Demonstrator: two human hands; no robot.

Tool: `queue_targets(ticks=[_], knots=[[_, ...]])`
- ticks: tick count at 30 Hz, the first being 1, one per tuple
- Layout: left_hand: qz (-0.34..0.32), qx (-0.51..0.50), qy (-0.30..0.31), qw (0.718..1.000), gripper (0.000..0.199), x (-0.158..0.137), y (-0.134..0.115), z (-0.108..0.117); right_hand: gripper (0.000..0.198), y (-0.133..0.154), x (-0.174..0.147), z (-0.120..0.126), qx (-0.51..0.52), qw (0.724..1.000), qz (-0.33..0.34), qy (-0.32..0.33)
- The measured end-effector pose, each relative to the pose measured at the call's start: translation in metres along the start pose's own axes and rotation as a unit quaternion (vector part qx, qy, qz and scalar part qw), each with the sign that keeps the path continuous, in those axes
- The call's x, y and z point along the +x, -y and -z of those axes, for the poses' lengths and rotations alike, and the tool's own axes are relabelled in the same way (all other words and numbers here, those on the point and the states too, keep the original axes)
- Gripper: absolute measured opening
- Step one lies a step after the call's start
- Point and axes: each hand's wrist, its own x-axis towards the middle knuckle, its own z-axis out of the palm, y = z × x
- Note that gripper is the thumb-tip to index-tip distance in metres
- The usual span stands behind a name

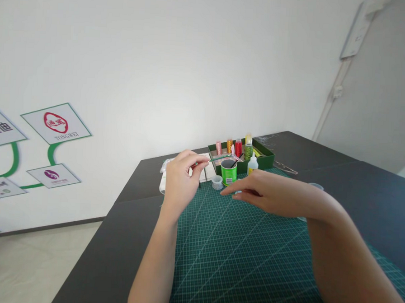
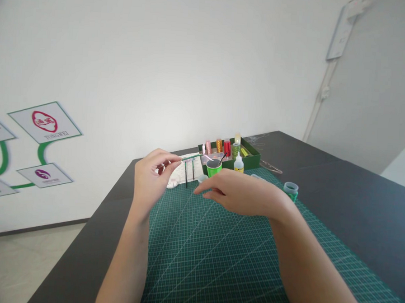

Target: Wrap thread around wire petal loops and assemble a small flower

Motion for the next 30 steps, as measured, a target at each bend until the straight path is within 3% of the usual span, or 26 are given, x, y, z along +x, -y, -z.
queue_targets(ticks=[13,30], knots=[[-0.031,0.014,0.034,0.999,0.013,-0.0029,0.0005,-0.0027,0.036,0.0036,-0.0083,0.0083,0.123,0.99,0.061,0.028],[-0.063,0.05,0.17,0.982,0.026,-0.004,-0.0013,-0.0027,0.042,-0.0007,-0.0083,0.0058,0.149,0.981,0.076,-0.101]])
